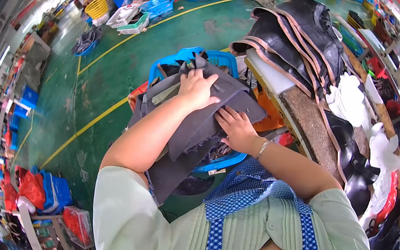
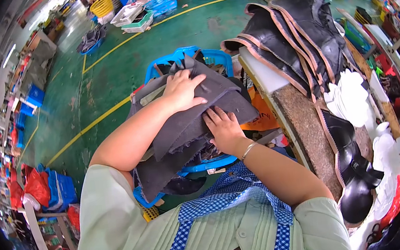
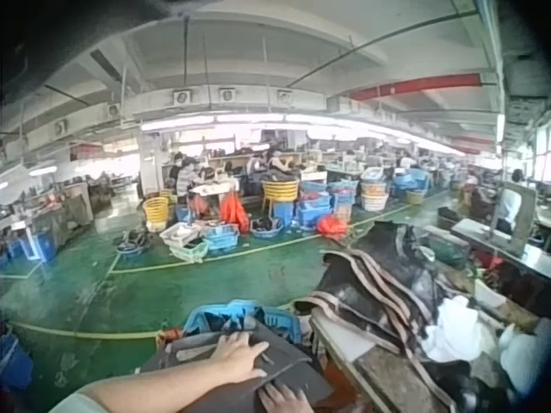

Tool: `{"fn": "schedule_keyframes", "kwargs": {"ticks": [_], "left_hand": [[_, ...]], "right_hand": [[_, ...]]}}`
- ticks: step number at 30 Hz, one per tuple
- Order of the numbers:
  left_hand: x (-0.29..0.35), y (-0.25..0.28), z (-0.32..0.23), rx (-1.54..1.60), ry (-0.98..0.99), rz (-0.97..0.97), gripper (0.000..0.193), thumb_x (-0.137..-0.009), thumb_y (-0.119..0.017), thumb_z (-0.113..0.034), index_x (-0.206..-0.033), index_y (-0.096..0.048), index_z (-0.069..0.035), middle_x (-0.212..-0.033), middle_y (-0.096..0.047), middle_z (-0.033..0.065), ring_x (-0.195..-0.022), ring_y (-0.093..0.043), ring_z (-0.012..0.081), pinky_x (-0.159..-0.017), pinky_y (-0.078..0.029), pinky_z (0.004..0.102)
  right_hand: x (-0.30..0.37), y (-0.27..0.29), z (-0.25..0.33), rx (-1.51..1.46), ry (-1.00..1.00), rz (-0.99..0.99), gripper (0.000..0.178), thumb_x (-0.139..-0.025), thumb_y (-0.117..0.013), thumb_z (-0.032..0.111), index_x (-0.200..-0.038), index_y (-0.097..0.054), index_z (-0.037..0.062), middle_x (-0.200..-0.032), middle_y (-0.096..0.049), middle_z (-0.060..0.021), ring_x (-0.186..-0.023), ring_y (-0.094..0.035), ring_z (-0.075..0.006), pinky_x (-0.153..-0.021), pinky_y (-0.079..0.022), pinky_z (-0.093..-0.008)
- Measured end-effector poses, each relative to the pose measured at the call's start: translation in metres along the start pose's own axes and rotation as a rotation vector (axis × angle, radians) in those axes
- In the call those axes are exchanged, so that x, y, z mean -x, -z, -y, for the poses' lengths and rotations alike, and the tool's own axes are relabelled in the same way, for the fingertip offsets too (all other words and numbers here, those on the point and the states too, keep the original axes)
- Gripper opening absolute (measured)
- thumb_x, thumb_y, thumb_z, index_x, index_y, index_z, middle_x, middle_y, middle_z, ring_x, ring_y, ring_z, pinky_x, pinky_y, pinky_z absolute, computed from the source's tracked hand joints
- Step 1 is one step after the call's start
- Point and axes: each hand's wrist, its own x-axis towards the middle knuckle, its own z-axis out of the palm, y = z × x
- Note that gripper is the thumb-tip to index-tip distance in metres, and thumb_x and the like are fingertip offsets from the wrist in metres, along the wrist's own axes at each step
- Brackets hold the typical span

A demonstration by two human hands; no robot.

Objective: Assembling shoe components by inserting white stiffeners into black leather upper pieces at a factory workbench.

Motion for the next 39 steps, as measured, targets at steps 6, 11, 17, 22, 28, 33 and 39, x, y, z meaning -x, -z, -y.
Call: {"fn": "schedule_keyframes", "kwargs": {"ticks": [6,11,17,22,28,33,39], "left_hand": [[-0.009,-0.036,0.020,0.135,-0.090,-0.001,0.023,-0.073,-0.077,-0.030,-0.090,-0.067,-0.018,-0.096,-0.060,0.0021,-0.095,-0.058,0.0254,-0.080,-0.041,0.0425],[-0.020,-0.046,0.013,0.037,-0.278,0.265,0.017,-0.075,-0.073,-0.025,-0.089,-0.070,-0.014,-0.090,-0.062,0.0037,-0.096,-0.058,0.0254,-0.081,-0.045,0.0409],[-0.030,-0.013,-0.017,1.266,-0.101,0.963,0.030,-0.097,-0.053,-0.024,-0.089,-0.067,0.001,-0.086,-0.071,0.0089,-0.082,-0.067,0.0146,-0.077,-0.052,0.0308],[-0.027,-0.018,-0.035,-0.068,0.002,0.380,0.106,-0.066,-0.078,-0.054,-0.145,-0.028,-0.004,-0.144,-0.030,0.0326,-0.137,-0.028,0.0448,-0.106,-0.032,0.0563],[-0.026,-0.040,-0.011,-0.134,-0.017,0.169,0.020,-0.081,-0.051,-0.010,-0.096,-0.060,-0.003,-0.091,-0.066,0.0207,-0.080,-0.067,0.0351,-0.071,-0.054,0.0463],[-0.049,0.106,-0.033,0.236,0.003,-1.057,0.039,-0.072,-0.048,0.013,-0.102,-0.065,-0.006,-0.091,-0.064,0.0143,-0.080,-0.061,0.0337,-0.072,-0.051,0.0409],[-0.018,0.138,-0.121,-0.053,-0.571,-0.650,0.040,-0.074,-0.057,-0.018,-0.113,-0.067,-0.015,-0.117,-0.060,0.0052,-0.101,-0.056,0.0255,-0.080,-0.045,0.0399]], "right_hand": [[0.003,-0.004,-0.010,-0.034,0.024,0.131,0.074,-0.083,-0.068,0.030,-0.145,-0.034,0.0101,-0.149,-0.033,-0.0081,-0.140,-0.028,-0.0286,-0.108,-0.028,-0.0555],[0.000,-0.006,-0.006,-0.017,0.025,0.134,0.074,-0.083,-0.068,0.030,-0.145,-0.033,0.0086,-0.149,-0.033,-0.0098,-0.140,-0.028,-0.0295,-0.109,-0.028,-0.0540],[0.003,0.006,-0.022,-0.214,-0.043,0.271,0.071,-0.082,-0.068,0.025,-0.144,-0.036,0.0096,-0.149,-0.034,-0.0126,-0.139,-0.032,-0.0290,-0.111,-0.029,-0.0459],[0.005,-0.016,-0.031,-0.337,-0.114,0.081,0.079,-0.078,-0.070,0.023,-0.144,-0.032,0.0029,-0.150,-0.031,-0.0174,-0.139,-0.031,-0.0317,-0.112,-0.030,-0.0459],[0.013,-0.028,-0.043,-0.455,-0.135,0.086,0.084,-0.076,-0.073,0.025,-0.146,-0.030,0.0051,-0.155,-0.021,-0.0143,-0.139,-0.031,-0.0354,-0.111,-0.032,-0.0437],[0.018,-0.018,-0.055,-0.477,-0.149,0.164,0.092,-0.075,-0.076,0.037,-0.148,-0.028,0.0099,-0.156,-0.021,-0.0145,-0.139,-0.029,-0.0379,-0.111,-0.031,-0.0462],[0.060,0.061,-0.066,-1.954,0.082,-0.186,0.108,-0.074,-0.076,0.046,-0.152,-0.013,0.0070,-0.152,-0.029,-0.0141,-0.140,-0.028,-0.0242,-0.115,-0.022,-0.0420]]}}
